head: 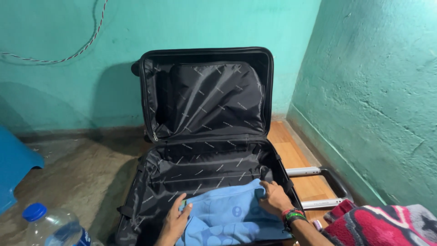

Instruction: Folding clothes and placing them into a suitcase.

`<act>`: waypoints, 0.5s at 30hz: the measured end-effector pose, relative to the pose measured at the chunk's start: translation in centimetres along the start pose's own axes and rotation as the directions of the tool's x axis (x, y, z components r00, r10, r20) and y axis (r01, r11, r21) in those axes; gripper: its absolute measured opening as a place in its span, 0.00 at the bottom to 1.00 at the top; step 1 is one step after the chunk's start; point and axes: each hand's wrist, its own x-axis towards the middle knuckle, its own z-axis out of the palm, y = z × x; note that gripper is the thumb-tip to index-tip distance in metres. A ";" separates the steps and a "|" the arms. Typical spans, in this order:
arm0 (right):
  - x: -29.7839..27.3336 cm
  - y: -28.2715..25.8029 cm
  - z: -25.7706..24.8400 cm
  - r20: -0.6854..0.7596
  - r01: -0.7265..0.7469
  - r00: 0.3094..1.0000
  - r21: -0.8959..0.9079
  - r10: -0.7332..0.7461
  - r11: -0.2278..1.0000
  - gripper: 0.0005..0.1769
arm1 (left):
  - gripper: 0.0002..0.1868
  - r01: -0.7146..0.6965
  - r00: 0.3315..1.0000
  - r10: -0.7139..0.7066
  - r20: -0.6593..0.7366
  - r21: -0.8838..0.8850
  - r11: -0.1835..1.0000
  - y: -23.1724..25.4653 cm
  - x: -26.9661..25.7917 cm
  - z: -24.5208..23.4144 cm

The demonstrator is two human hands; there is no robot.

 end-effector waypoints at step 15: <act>2.5 -1.8 -7.3 0.187 -0.174 0.974 0.265 0.126 0.948 0.19 | 0.20 0.040 0.999 -0.041 -0.004 0.379 0.925 10.2 0.9 -3.7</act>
